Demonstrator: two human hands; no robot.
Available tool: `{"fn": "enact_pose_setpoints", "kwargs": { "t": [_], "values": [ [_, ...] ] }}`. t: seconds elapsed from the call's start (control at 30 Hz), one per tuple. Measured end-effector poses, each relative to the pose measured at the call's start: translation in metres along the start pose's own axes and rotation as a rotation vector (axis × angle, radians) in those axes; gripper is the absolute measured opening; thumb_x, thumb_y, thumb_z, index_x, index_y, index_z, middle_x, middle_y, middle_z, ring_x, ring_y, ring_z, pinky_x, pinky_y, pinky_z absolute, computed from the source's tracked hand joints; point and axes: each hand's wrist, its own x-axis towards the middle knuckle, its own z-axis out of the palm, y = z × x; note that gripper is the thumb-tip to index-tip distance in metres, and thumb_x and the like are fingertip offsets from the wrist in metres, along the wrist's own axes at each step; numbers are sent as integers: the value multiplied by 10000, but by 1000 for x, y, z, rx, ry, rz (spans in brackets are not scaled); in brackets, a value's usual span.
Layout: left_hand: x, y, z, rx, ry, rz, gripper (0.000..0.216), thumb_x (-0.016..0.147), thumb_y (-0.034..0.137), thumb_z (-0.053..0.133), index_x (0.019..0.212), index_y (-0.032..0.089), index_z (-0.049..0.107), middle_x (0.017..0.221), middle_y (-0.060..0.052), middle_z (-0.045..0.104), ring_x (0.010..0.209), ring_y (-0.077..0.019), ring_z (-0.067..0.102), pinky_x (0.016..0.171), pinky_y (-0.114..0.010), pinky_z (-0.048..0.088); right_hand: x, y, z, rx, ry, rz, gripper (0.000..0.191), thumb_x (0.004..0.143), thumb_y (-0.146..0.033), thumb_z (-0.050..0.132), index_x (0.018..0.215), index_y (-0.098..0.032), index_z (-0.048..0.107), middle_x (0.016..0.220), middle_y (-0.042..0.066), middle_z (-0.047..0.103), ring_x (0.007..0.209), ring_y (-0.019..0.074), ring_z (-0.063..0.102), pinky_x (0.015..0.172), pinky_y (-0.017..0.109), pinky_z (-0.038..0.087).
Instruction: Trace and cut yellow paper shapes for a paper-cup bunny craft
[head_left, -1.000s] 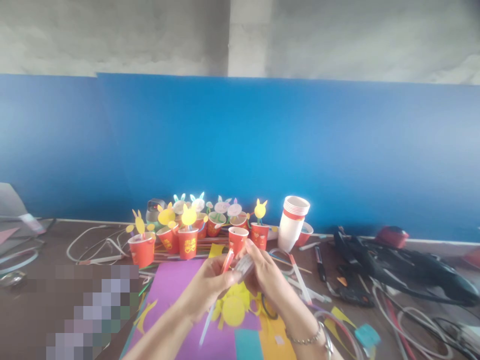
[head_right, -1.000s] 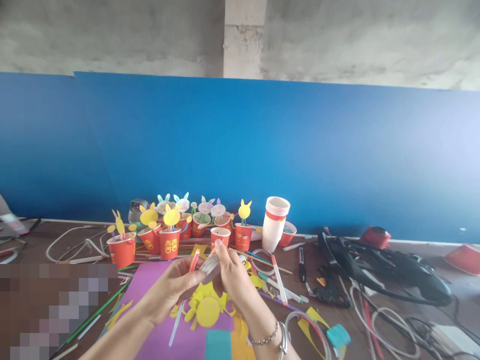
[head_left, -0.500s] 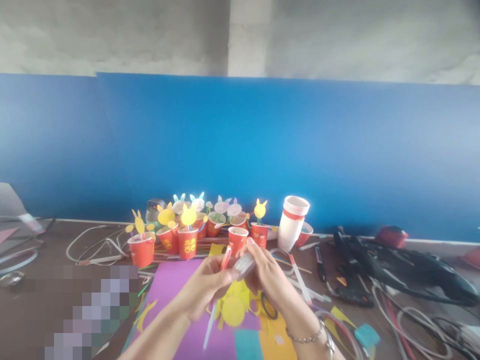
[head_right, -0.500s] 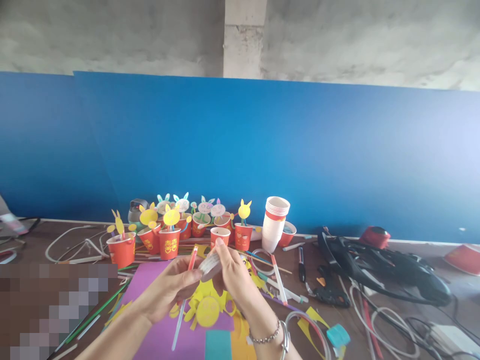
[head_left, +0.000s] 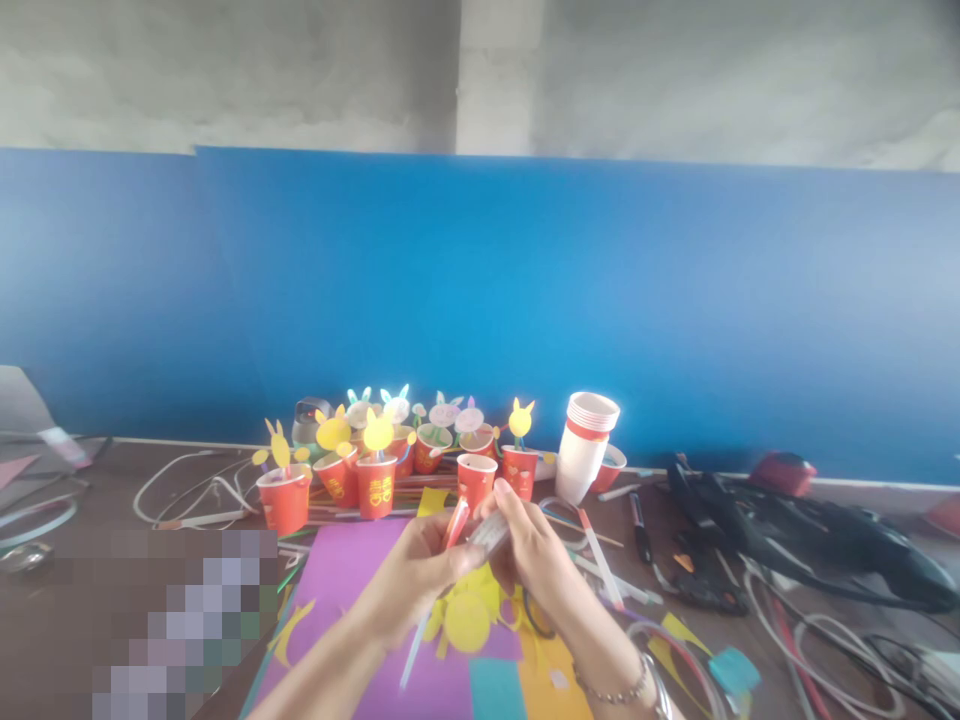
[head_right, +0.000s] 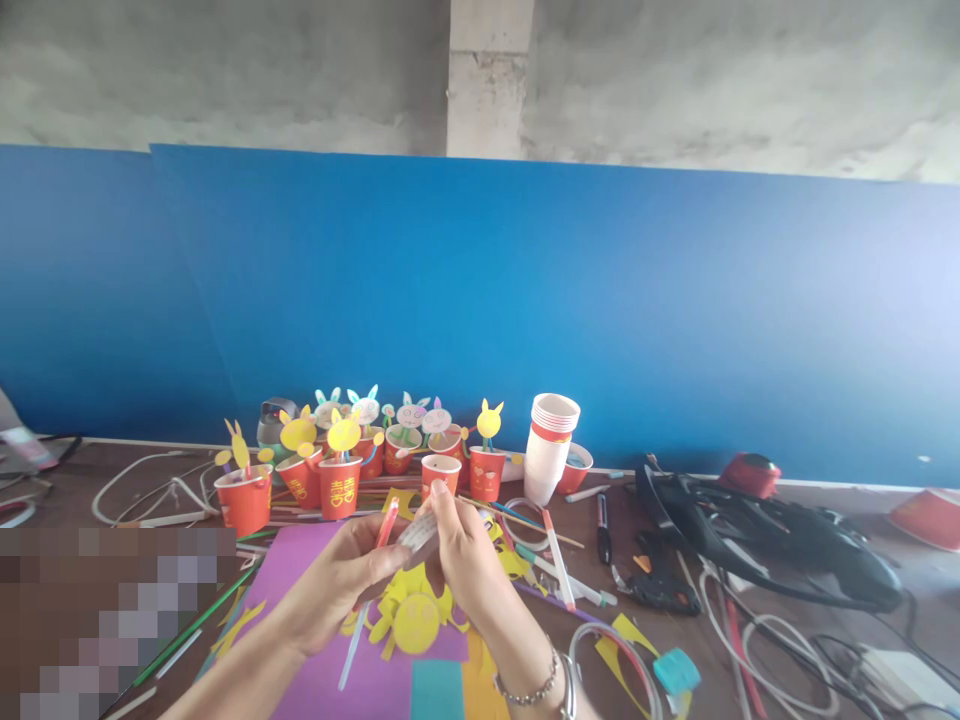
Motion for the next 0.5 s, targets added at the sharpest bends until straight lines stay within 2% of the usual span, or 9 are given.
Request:
{"fn": "enact_pose_setpoints", "kwargs": {
  "t": [0.1, 0.17, 0.23, 0.33, 0.5],
  "values": [
    [0, 0, 1, -20, 2, -22, 243, 754, 348, 668, 871, 137, 698, 599, -10, 594, 466, -81, 461, 509, -216, 381, 0, -2, 0, -28, 15, 0, 463, 847, -612, 404, 644, -212, 520, 281, -72, 364, 262, 101, 315, 326, 242, 194],
    [0, -1, 0, -4, 49, -32, 258, 735, 364, 690, 837, 127, 693, 582, -1, 581, 440, -63, 424, 507, -212, 373, -1, -5, -1, -25, 13, 5, 470, 841, -624, 403, 660, -210, 529, 296, -68, 380, 279, 102, 326, 336, 239, 200],
    [0, -1, -1, 12, 133, -18, 279, 707, 382, 715, 806, 123, 684, 575, 9, 566, 431, -48, 393, 472, -188, 329, -1, -7, -3, -2, -21, 0, 478, 846, -633, 388, 697, -206, 543, 319, -59, 410, 299, 102, 329, 347, 238, 197],
    [0, 1, -3, 10, 291, 47, 276, 679, 347, 735, 866, 157, 662, 561, 41, 527, 448, -49, 398, 451, -166, 289, -2, -10, -6, 48, -34, -57, 459, 859, -621, 377, 733, -212, 541, 358, -51, 434, 329, 101, 314, 364, 239, 197],
    [-1, 4, -8, 19, 571, 115, 174, 660, 290, 698, 724, 153, 614, 420, 111, 280, 378, -28, 208, 388, -164, 156, -4, -15, -7, 140, -2, -214, 378, 875, -567, 417, 757, -233, 549, 619, -3, 553, 481, 137, 483, 419, 251, 319]
  ]
}}
